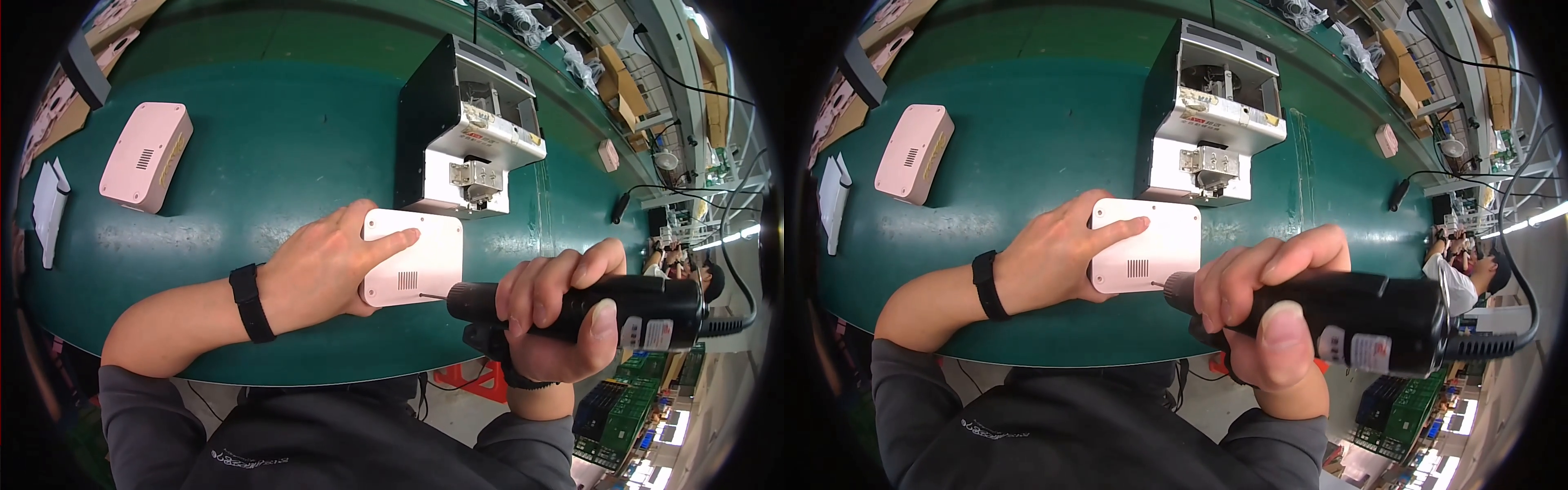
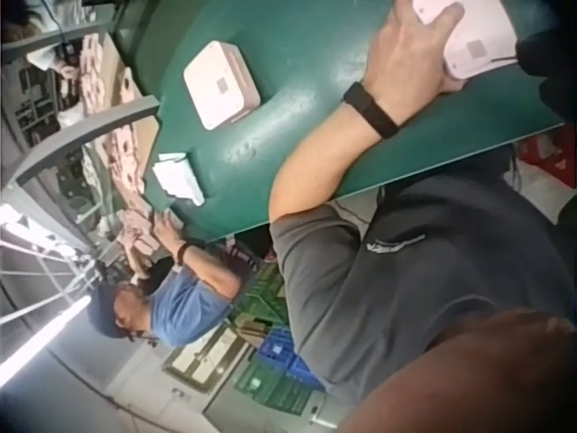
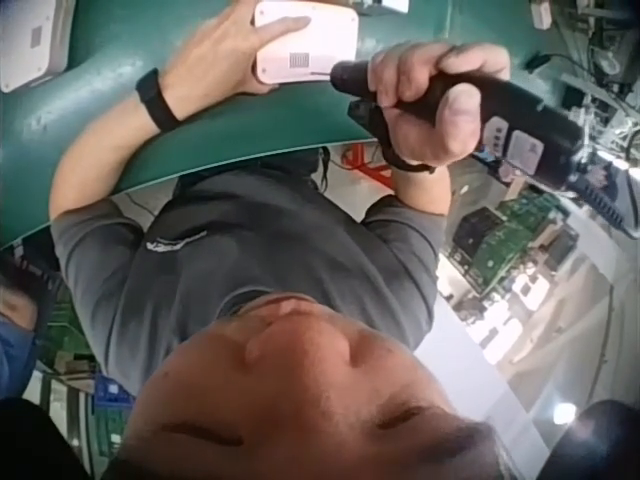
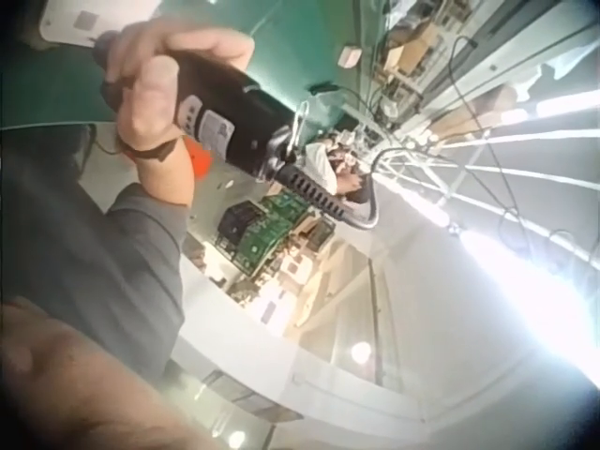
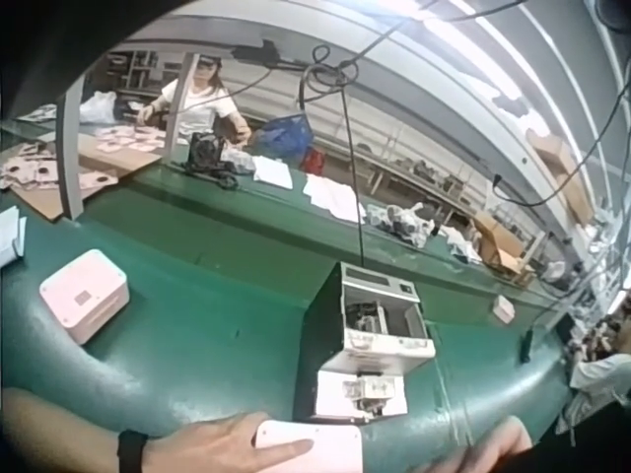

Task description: The person picks up a pink electronic device and uses an electric screwdriver to drive screws into the back panel. They then set the device aside and repeat the process with several more units.

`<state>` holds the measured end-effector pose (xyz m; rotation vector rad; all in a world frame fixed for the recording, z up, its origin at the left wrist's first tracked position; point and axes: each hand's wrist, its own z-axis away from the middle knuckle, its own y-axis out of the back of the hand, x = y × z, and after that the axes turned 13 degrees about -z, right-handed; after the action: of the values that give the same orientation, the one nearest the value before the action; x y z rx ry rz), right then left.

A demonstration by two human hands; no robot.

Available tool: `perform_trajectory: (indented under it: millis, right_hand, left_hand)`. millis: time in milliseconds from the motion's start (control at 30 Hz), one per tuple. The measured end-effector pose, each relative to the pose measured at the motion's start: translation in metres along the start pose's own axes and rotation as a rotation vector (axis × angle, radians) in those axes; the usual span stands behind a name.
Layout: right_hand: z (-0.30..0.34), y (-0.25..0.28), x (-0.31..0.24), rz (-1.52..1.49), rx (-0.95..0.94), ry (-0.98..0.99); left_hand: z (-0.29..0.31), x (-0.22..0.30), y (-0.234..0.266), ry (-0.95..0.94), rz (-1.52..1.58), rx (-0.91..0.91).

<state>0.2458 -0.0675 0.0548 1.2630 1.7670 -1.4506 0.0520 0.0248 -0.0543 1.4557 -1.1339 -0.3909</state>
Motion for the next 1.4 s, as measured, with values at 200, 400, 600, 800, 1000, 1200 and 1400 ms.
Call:
perform_trajectory:
  millis: [200,400,600,800,1000,1200,1400]
  right_hand:
    - [-0.005,-0.003,-0.005,0.042,-0.079,0.000]
    - [-0.044,0.006,-0.018,-0.005,-0.093,0.304]
    - [-0.091,0.022,-0.006,0.217,0.121,0.371]
    - [-0.082,0.018,-0.007,0.266,0.136,0.246]
    - [-0.024,-0.025,-0.008,0.003,-0.100,0.203]
    - [-0.009,-0.055,-0.001,0.154,-0.198,0.202]
    - [-0.003,-0.062,0.012,0.203,-0.151,0.162]
  left_hand:
    - [0.000,0.000,0.001,-0.027,-0.008,0.046]
    - [0.002,0.002,0.002,-0.030,-0.030,0.043]
    - [0.002,0.004,0.002,-0.033,-0.051,0.038]
    - [0.003,0.001,0.002,-0.018,-0.027,0.040]
    - [0.002,-0.002,0.001,-0.030,-0.034,0.046]
    - [0.003,-0.002,-0.003,-0.005,-0.027,0.052]
    - [0.005,-0.001,-0.003,-0.004,0.014,0.064]
